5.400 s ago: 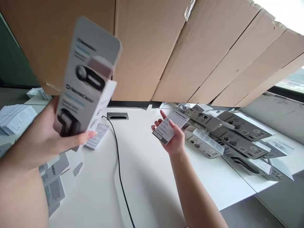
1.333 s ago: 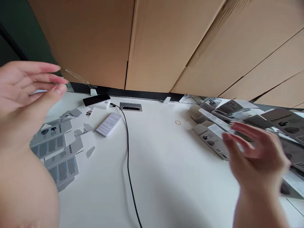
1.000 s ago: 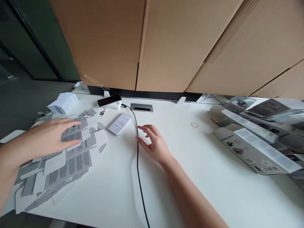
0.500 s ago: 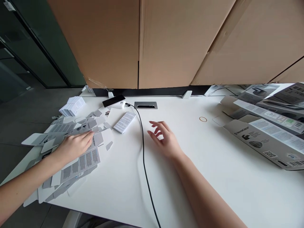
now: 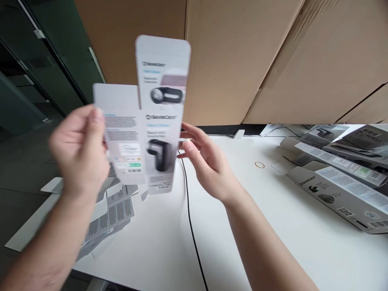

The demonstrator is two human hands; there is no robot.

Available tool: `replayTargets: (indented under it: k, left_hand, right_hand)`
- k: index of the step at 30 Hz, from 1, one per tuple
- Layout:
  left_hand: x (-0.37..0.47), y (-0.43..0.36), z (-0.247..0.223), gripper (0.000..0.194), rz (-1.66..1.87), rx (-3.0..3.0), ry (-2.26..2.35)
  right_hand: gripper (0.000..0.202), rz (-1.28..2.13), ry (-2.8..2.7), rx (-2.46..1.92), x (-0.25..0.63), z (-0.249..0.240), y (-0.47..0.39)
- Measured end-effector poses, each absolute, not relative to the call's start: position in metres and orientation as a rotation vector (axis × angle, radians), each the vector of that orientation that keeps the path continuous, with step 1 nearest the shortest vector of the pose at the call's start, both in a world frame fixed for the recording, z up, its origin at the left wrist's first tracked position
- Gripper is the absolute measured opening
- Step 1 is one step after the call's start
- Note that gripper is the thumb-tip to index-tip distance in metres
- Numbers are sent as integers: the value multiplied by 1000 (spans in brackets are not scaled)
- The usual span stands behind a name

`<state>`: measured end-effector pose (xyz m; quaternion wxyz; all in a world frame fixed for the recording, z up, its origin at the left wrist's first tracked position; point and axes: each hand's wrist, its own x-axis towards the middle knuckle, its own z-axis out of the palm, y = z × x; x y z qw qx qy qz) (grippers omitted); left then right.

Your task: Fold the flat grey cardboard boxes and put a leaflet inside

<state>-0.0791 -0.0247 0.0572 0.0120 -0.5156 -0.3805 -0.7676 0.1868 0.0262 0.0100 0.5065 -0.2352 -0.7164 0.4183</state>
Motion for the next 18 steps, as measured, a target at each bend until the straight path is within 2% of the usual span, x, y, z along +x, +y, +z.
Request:
replayTargets:
  k: [3,4,7,9,10,12,18]
  left_hand:
    - [-28,-8,41,35,-2567,-1630,-1309]
    - [-14,-6,33,49,-2580,-1693,-1326]
    - [14,-1,8,108,-2537,-2002,-1411]
    - [20,5,-9,141,-2586,-2145,-1428]
    - [19,9,-16,151,-2637,-2174,-1442]
    - [13,16,-29,157,-2729,-2189,-1499]
    - [-12,15,-37,130,-2734,-2553,-1389]
  right_hand:
    - [39,722,-1619,-591,186,27,32]
    - [38,618,-1580,-637,187,28,32]
    - [35,420,-1563,-704,188,19,27]
    - [37,406,-1662,-626,185,11,20]
    - [38,435,-1729,-563,183,8,17]
    - [41,565,-1866,-442,180,6,13]
    - [56,861,-2095,-295,199,12,23]
